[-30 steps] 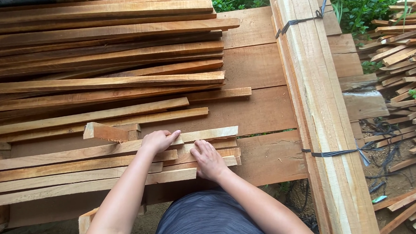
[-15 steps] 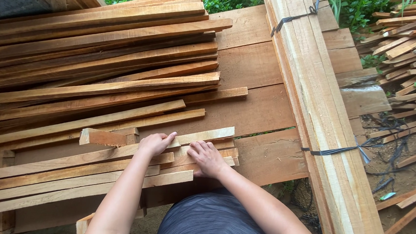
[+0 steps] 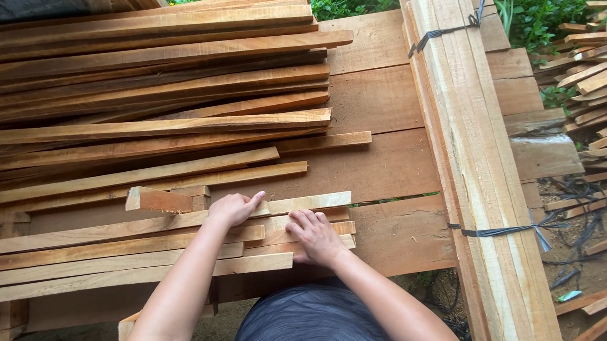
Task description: The person stacks thin wooden planks on a wooden workbench, aligning them by hand. They then use a black strap to tie the stack of planks together, securing it with a knot.
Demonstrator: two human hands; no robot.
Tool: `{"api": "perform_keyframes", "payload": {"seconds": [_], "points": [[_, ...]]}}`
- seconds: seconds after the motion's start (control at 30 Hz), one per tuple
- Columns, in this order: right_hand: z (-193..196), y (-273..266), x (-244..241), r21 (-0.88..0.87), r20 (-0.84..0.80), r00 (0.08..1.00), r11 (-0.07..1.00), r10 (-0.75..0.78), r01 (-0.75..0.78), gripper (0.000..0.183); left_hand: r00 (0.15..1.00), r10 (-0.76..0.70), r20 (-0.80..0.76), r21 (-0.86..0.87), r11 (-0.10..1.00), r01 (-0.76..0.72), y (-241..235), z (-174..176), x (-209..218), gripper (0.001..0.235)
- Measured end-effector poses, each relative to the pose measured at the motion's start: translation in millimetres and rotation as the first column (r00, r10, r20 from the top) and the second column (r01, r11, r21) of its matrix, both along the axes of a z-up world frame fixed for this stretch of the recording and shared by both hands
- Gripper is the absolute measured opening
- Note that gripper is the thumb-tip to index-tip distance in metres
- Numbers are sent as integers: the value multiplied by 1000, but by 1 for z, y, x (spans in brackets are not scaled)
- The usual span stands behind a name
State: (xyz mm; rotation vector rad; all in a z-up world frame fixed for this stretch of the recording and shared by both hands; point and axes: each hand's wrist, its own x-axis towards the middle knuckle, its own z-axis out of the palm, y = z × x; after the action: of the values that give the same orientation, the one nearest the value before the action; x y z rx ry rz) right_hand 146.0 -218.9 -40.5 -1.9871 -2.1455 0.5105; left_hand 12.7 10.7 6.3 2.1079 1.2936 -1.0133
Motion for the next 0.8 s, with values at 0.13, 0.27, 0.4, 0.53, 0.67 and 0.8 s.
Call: {"api": "perform_keyframes", "payload": {"seconds": [0.13, 0.27, 0.4, 0.53, 0.67, 0.8], "points": [[-8, -14, 25, -31, 37, 999, 999, 14, -13, 96, 998, -30, -55, -16, 999, 29, 0, 17, 13, 84], [-7, -40, 64, -74, 43, 999, 997, 6, -3, 95, 999, -26, -44, -16, 1000, 26, -1, 15, 12, 83], [-8, -72, 112, -133, 69, 997, 990, -25, 34, 94, 999, 1, -34, -25, 1000, -1, 4, -2, 5, 85], [20, -82, 146, -273, 142, 989, 959, -35, 73, 101, 1000, 16, -17, -30, 999, -17, 0, 5, 9, 80], [51, -82, 164, -458, 65, 982, 869, -178, 188, 95, 998, -66, 16, -76, 995, 67, -11, -2, 25, 86], [17, -93, 192, -537, -95, 932, 806, -350, 248, 80, 980, -107, 167, -171, 976, 136, -21, -44, 47, 94]]}}
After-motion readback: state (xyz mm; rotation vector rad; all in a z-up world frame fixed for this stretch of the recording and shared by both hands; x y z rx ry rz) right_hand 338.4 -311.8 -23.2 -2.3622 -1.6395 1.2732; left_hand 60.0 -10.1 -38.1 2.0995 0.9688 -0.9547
